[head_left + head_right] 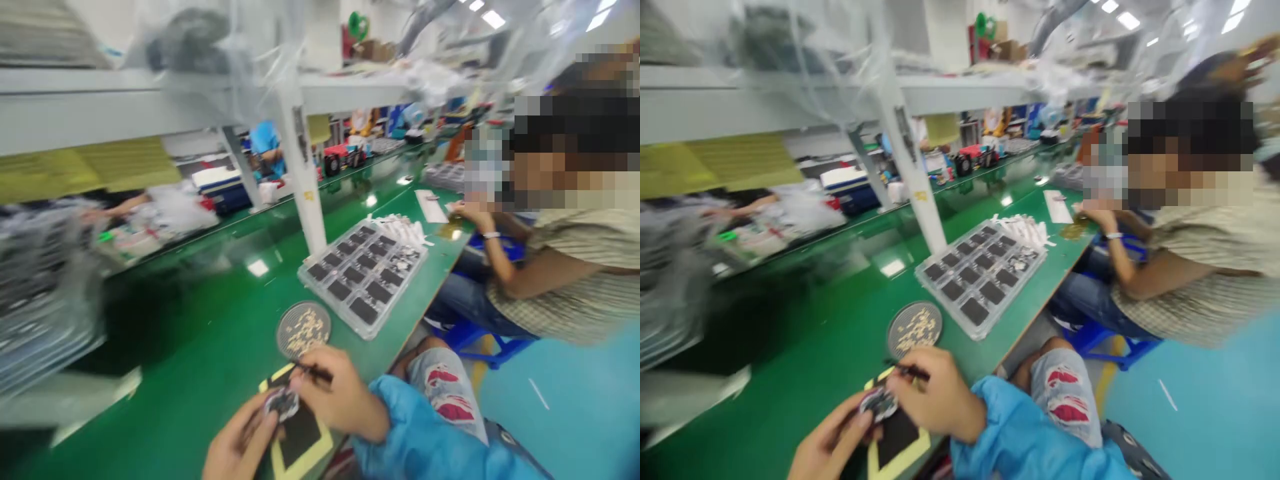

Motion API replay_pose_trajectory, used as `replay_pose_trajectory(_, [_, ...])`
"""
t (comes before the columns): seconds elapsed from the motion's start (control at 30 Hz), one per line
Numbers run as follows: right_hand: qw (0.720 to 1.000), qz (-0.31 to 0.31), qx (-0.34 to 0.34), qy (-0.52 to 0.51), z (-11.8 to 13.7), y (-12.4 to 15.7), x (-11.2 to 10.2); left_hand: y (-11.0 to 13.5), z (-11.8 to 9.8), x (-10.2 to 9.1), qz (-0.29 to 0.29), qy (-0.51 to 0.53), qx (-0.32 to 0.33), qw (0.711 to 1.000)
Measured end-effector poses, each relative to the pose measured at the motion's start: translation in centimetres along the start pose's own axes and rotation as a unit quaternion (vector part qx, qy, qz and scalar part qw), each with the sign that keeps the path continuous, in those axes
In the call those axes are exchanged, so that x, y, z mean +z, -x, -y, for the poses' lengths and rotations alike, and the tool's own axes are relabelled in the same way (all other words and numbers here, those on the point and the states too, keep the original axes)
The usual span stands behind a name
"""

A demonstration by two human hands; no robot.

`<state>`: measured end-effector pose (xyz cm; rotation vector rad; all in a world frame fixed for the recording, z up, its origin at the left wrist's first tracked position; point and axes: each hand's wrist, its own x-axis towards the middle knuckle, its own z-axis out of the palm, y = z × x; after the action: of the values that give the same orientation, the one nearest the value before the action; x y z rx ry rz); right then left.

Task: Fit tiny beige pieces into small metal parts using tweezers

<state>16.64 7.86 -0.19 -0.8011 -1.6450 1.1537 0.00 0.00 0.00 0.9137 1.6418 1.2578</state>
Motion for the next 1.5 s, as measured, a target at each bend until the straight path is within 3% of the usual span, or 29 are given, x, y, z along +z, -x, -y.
replay_pose_trajectory(0.17, [0.999,0.027,0.03,-0.013,-0.1,-0.3,-0.2,-0.5,0.7,-1.4,0.101,-0.042,0.052,0.993])
replay_pose_trajectory(0.3, [0.998,0.057,0.012,-0.008,0.1,-0.2,-0.1,-0.4,0.9,-1.5,0.126,-0.056,0.088,0.986])
replay_pose_trajectory(0.43, [0.997,0.076,-0.004,0.005,0.3,-0.1,-0.2,-0.4,0.8,-1.3,0.134,-0.017,0.072,0.988])
replay_pose_trajectory(0.93, [0.996,0.081,-0.005,0.035,0.0,0.0,0.2,-0.3,0.4,-1.1,0.115,0.01,0.046,0.992])
replay_pose_trajectory(1.3, [0.991,0.101,0.078,-0.034,0.1,-0.6,-0.2,-0.1,-0.6,-1.0,0.099,0.006,0.036,0.994])
replay_pose_trajectory(1.37, [0.996,0.071,0.055,-0.027,0.2,-1.5,-0.9,-0.1,-0.8,-1.0,0.091,0.005,0.029,0.995])
replay_pose_trajectory(1.5, [0.992,0.008,-0.024,0.12,-0.2,-3.5,-2.6,-0.1,-0.5,-0.8,0.066,0.016,0.015,0.998])
